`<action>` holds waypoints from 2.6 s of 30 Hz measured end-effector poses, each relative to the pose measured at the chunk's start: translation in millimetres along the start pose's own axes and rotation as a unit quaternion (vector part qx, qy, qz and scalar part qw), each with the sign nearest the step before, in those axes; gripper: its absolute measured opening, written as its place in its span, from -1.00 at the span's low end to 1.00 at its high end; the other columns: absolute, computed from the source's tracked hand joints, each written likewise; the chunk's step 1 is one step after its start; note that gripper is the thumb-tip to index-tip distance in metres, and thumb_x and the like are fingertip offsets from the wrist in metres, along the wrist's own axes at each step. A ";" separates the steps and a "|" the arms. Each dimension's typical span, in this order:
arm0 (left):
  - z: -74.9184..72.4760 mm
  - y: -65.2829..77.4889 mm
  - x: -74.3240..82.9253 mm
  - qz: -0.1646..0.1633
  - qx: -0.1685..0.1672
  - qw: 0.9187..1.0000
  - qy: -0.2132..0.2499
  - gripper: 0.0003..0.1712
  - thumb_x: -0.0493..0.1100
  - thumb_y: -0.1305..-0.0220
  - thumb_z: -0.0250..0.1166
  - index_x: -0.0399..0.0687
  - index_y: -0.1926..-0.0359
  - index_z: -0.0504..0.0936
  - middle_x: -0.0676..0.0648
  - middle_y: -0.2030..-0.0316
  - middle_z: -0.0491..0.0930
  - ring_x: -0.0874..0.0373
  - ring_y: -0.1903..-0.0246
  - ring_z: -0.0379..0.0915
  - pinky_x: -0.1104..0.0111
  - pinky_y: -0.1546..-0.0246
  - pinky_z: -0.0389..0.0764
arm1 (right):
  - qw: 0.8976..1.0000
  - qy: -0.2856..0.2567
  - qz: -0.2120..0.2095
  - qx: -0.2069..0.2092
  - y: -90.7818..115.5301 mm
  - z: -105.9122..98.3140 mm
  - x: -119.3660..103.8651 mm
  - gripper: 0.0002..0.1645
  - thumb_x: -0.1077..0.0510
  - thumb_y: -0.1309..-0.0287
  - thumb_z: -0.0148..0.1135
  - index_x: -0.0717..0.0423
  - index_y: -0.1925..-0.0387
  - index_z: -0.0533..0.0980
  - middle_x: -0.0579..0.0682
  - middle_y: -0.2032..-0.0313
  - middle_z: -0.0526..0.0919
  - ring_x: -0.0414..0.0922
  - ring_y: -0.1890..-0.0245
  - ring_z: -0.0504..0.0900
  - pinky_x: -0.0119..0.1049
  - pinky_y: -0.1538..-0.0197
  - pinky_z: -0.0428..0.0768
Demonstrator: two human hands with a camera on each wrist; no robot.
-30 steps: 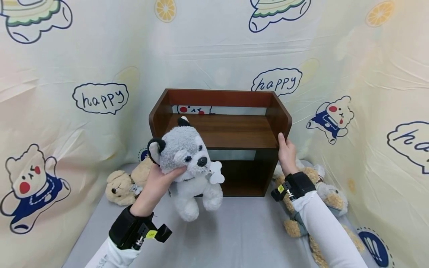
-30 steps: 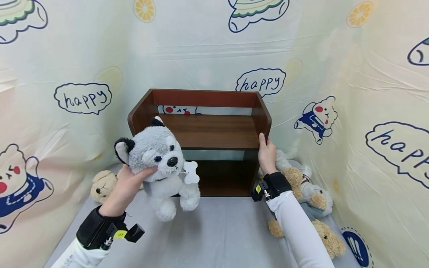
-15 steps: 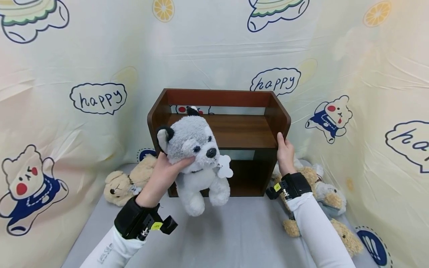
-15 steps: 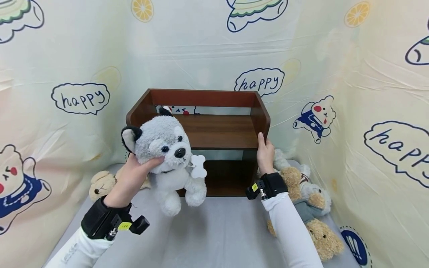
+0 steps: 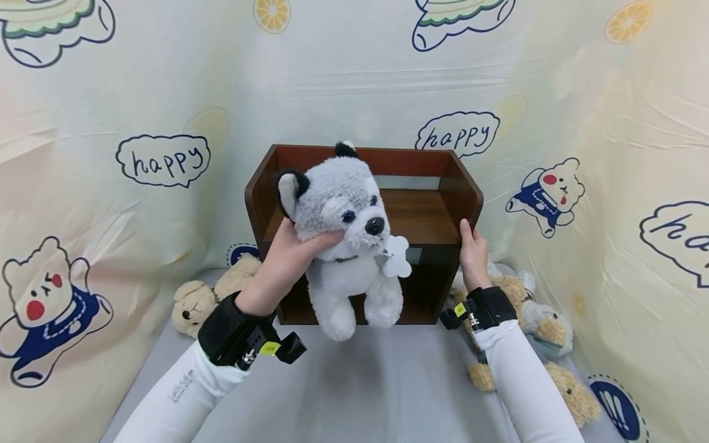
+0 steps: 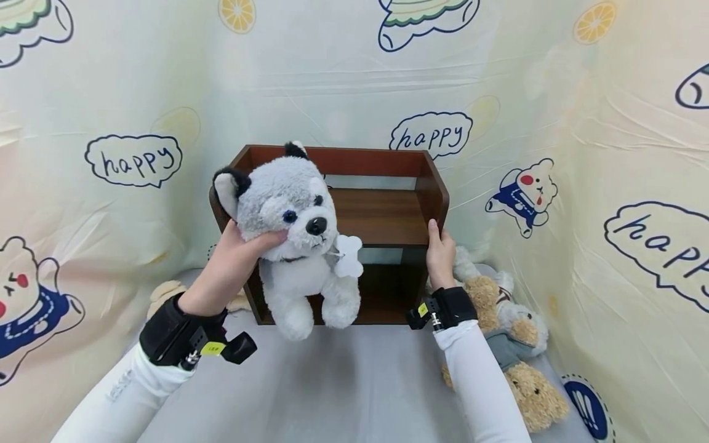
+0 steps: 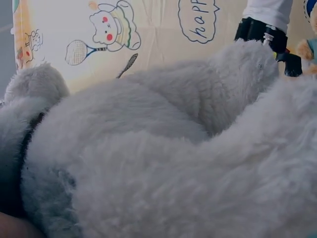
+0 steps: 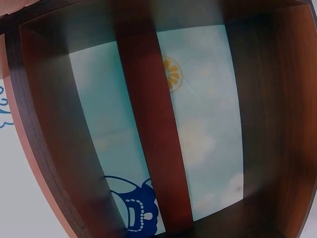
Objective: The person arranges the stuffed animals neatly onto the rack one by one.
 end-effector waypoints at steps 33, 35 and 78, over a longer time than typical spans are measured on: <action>23.6 -83.4 7.8 0.092 -0.023 0.995 -0.009 -0.27 -0.37 -0.11 0.23 -0.13 -0.26 0.09 -0.15 -0.13 0.28 0.09 -0.07 0.26 0.24 -0.09 0.34 | 0.999 0.025 -0.023 0.004 -2.3 -5.7 0.6 -0.21 -0.30 -0.27 -0.23 0.30 -0.16 0.32 0.23 -0.17 0.35 0.06 -0.11 0.28 -0.03 -0.23 0.19; 23.7 -88.1 5.6 0.090 -0.022 0.996 -0.011 -0.24 -0.36 -0.10 0.25 -0.11 -0.28 0.08 -0.14 -0.14 0.28 0.08 -0.08 0.26 0.24 -0.09 0.34 | 0.999 0.030 -0.024 0.005 -2.2 -5.4 1.0 -0.20 -0.30 -0.26 -0.23 0.32 -0.14 0.33 0.23 -0.15 0.36 0.05 -0.08 0.29 -0.04 -0.20 0.21; 37.0 -160.6 -48.1 0.030 -0.015 0.996 -0.087 -0.05 -0.11 -0.07 0.32 -0.01 -0.34 -0.08 -0.07 -0.24 0.17 0.14 -0.19 0.16 0.35 -0.17 0.23 | 0.998 0.055 -0.026 0.011 -3.7 -3.0 4.2 -0.20 -0.30 -0.28 -0.27 0.33 -0.12 0.32 0.26 -0.12 0.37 0.07 -0.05 0.29 -0.03 -0.16 0.24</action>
Point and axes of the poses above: each hand's wrist, its own y-axis away from the middle knuckle, its own z-axis out of the palm, x = y × z, the point moved 5 cm from there along -y, towards the middle knuckle
